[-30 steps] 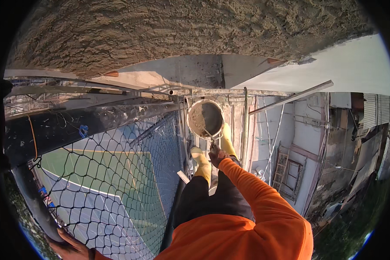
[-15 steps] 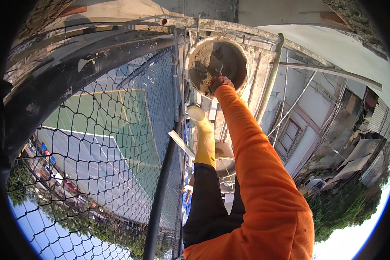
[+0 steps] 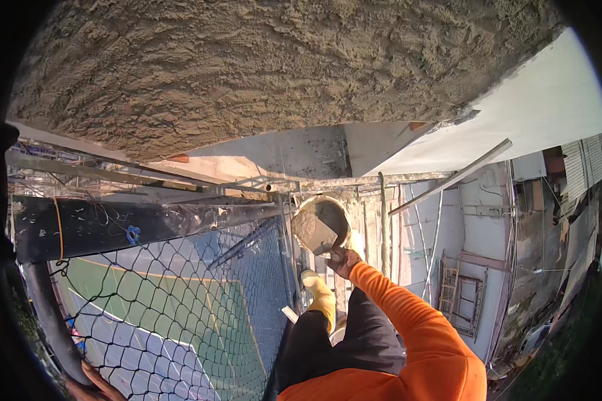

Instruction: The person scoops wet cement from a bucket with a trowel and applies it to an exterior wall, spreading and smoothing the surface. They then use a long straightedge to level the applied cement and continue adding more material to adjacent areas.

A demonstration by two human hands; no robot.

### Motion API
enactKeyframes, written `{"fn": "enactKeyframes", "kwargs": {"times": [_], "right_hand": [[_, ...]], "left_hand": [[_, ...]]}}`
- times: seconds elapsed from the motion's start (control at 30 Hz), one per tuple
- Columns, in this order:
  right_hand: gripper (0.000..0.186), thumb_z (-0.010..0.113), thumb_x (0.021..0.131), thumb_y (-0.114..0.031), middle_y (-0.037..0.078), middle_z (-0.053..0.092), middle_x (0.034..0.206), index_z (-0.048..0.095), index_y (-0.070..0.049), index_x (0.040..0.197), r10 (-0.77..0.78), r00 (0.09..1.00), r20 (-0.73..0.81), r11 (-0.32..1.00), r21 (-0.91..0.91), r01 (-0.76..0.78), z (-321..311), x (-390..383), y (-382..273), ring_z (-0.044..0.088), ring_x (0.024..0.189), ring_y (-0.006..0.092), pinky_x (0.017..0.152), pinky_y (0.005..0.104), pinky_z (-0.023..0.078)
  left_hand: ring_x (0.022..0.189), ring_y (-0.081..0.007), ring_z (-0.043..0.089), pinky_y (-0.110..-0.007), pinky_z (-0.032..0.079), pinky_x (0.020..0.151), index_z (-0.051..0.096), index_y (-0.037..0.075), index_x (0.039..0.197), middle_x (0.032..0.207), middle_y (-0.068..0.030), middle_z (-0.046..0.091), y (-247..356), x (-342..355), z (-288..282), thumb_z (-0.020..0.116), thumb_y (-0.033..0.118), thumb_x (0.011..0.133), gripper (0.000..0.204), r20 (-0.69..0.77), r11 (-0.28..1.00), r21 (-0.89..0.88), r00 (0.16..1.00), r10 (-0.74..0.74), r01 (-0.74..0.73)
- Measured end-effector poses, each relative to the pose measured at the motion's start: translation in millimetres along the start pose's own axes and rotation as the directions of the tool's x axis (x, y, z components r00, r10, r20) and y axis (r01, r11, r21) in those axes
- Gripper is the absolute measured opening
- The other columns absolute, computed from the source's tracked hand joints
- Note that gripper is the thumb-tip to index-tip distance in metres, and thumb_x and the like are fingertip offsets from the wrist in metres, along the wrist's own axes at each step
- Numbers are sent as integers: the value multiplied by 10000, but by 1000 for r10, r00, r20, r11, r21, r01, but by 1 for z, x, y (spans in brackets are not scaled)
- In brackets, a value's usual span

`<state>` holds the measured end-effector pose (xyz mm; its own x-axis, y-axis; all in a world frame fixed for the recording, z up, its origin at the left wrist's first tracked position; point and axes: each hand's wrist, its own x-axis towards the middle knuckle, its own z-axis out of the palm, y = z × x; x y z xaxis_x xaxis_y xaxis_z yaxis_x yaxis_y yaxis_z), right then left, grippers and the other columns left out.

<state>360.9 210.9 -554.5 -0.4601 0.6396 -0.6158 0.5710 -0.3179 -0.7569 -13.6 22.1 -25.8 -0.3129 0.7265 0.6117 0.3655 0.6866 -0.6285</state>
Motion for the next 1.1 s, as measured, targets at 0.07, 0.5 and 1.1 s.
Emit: {"fn": "enactKeyframes", "kwargs": {"times": [0.07,0.5,1.1], "right_hand": [[396,587,924,-255,45,616,773,597,-83,1281,51,998,31,989,139,-55,-21,-53,-94,592,700,158,675,322,518],[446,597,995,-149,59,582,855,421,1,1376,-587,-446,-676,-61,-512,857,-198,-289,-657,582,706,125,657,271,509],[544,691,912,-380,239,641,871,426,-57,1261,-705,706,-65,686,-317,655,23,-108,-401,669,850,432,725,454,514]], "left_hand": [[747,-355,614,-432,505,654,653,41,1145,855,-164,618,-2,12,-18,566,609,942,610,21,989,-98,993,-113,115],[862,-340,643,-451,523,727,577,70,1320,988,-232,617,-48,7,-47,589,540,899,631,251,937,-235,947,-199,259],[822,-353,638,-479,515,742,574,22,1304,997,-254,622,-41,13,-48,627,544,887,671,206,935,-238,954,-218,265]]}}
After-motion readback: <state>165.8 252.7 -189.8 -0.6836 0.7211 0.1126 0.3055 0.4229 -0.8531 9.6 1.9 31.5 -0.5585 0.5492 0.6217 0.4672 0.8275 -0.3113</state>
